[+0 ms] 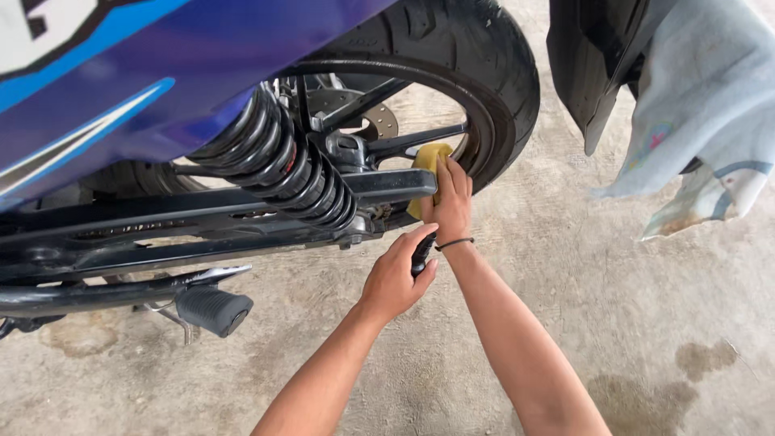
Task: The person cleans the rear wheel and swingarm of a blue motorcycle using a yellow sponge and a spray bottle. They repeatedly spray the cleaning solution onto the wheel spokes and swingarm, then wipe the surfaces with the sponge to remove dirt.
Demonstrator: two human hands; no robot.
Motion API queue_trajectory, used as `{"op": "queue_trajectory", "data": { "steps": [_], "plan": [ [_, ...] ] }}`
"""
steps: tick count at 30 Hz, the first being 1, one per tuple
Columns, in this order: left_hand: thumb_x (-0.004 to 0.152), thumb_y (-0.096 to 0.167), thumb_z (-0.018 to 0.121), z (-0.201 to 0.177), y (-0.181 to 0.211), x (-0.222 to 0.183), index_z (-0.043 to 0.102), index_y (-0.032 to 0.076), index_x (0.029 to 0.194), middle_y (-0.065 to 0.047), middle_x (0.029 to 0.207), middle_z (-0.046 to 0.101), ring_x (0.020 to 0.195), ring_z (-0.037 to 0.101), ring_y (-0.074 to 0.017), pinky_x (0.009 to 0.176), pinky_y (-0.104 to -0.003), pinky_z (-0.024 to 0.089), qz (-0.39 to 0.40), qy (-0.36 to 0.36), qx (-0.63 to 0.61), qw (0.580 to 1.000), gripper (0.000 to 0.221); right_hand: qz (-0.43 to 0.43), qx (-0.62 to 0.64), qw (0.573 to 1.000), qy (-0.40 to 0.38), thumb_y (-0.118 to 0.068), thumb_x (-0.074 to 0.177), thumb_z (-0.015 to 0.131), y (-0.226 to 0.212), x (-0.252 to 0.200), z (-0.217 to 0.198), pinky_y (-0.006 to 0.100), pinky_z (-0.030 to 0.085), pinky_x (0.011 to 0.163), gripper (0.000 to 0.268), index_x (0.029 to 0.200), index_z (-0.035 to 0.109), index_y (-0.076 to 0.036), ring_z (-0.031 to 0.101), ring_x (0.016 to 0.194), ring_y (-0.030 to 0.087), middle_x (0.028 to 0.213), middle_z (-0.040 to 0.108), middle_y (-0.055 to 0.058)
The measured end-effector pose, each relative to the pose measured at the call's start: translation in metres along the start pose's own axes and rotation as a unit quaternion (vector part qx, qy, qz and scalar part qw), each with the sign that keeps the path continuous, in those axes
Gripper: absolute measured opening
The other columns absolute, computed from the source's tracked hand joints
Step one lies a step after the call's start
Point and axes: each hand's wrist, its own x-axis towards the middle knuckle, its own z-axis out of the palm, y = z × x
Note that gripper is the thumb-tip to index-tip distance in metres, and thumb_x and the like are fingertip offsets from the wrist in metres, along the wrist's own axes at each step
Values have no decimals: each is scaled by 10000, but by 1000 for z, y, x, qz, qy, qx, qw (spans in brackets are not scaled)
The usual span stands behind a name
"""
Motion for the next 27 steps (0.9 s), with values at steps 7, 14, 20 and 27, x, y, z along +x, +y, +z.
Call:
{"op": "queue_trajectory", "data": {
  "steps": [7, 14, 20, 27],
  "plan": [
    [938, 168, 672, 2, 22, -2, 493, 141, 1450, -155, 1213, 675, 1060, 709, -327, 881, -425, 571, -77, -52, 0, 996, 543, -72, 81, 992, -58, -27, 876, 701, 5, 19, -32, 442, 485, 1089, 437, 1308, 718, -89, 589, 1235, 340, 1403, 630, 121],
    [947, 193, 663, -6, 25, -5, 492, 136, 1462, -158, 1188, 674, 1059, 704, -335, 886, -423, 569, -56, -48, 2, 997, 545, -33, -87, 988, -125, -95, 804, 746, -6, -33, -52, 479, 488, 985, 337, 1141, 755, -110, 590, 1124, 315, 1336, 641, 70],
    [944, 184, 662, -5, 14, -11, 516, 118, 1438, -179, 1227, 671, 1088, 693, -372, 903, -434, 566, -54, -11, -4, 998, 519, -114, -126, 982, -82, -67, 840, 714, 13, -12, -37, 431, 504, 1007, 380, 1210, 748, -144, 593, 1187, 278, 1419, 613, 58],
    [937, 195, 669, -13, 8, -1, 513, 112, 1435, -165, 1195, 673, 1060, 694, -362, 889, -437, 562, -55, -28, -1, 998, 529, -109, -211, 962, -137, -82, 832, 724, 19, -9, -42, 422, 502, 908, 401, 1225, 735, -161, 599, 1137, 286, 1387, 618, 77]
  ]
}}
